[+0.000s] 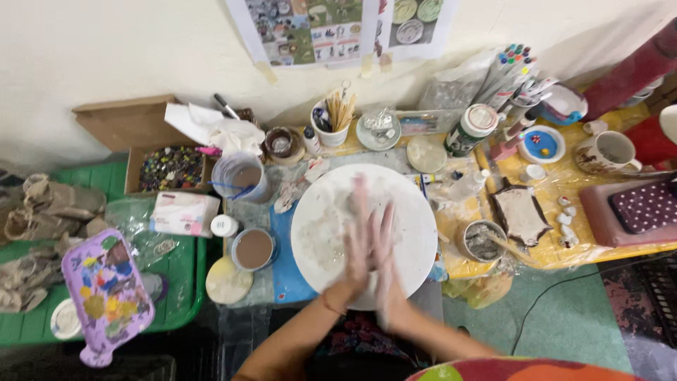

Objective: The person molds clay by hand on a circular plate, shaping it into a small vessel. They dip their fingers into water and use a wooden stick to smooth the clay's surface.

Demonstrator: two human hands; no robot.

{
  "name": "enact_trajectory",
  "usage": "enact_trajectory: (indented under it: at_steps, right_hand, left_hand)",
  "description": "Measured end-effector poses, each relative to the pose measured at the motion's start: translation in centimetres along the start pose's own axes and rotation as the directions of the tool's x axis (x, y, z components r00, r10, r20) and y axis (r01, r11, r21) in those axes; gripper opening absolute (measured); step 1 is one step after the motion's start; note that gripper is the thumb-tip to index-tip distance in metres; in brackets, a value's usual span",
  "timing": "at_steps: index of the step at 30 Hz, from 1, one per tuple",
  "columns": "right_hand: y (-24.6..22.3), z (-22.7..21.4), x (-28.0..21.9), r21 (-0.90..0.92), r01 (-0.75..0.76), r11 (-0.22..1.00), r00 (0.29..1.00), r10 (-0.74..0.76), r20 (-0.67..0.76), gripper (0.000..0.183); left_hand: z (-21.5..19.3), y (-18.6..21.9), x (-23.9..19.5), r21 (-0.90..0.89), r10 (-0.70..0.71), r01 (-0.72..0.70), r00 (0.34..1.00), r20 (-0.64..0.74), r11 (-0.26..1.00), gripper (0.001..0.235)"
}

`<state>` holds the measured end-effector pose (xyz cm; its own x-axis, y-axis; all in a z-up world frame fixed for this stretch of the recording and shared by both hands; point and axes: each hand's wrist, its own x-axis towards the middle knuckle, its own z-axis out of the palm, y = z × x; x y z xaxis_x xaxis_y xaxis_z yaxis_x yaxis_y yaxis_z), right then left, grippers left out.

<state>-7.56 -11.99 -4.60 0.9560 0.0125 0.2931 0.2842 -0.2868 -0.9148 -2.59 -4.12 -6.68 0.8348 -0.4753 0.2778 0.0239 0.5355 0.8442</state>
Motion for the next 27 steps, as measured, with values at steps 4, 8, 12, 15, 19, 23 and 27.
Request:
enact_trajectory:
  at_steps: [4, 8, 12, 15, 19, 23, 27]
  right_hand:
    - [1.4, -3.8, 7.1, 0.072, -0.053, 0.996, 0.995, 0.059, -0.08, 0.078]
    - [-2.7, -0.5, 0.4, -0.01, 0.088, 0.996, 0.992, -0.087, 0.097, 0.08]
    - [-0.9, -4.0, 6.2, -0.072, 0.038, 0.997, 0.995, -0.044, -0.094, 0.092]
    - [-1.2, -4.3, 6.9, 0.118, -0.002, 0.993, 0.982, 0.025, -0.187, 0.089]
    - [1.4, -4.7, 6.8, 0.404, 0.03, 0.914, 0.946, 0.104, -0.306, 0.087]
    - [1.7, -2.5, 1.0, -0.06, 0.028, 0.998, 0.98, -0.039, -0.194, 0.081]
    - [5.2, -0.7, -1.1, -0.066, -0.073, 0.995, 0.997, 0.072, -0.013, 0.082]
  left_hand:
    - [4.5, 1.5, -1.0, 0.326, 0.213, -0.171, 0.972, -0.097, 0.93, 0.08]
    - [2.5, 3.3, 1.2, 0.054, 0.167, -0.164, 0.984, -0.06, 0.985, 0.088]
    - [5.4, 2.5, 0.2, 0.266, 0.18, -0.132, 0.969, -0.168, 0.955, 0.095]
    - [6.1, 3.8, -0.4, 0.297, 0.223, -0.192, 0.972, -0.074, 0.935, 0.101]
    - [6.0, 1.5, -1.0, 0.341, 0.182, -0.147, 0.981, -0.072, 0.929, 0.096]
    - [0.3, -2.3, 0.8, -0.062, -0.016, 0.01, 0.994, -0.11, 0.998, 0.095]
    - [2.0, -5.3, -0.9, -0.472, -0.48, 0.296, 0.809, -0.339, 0.831, 0.086]
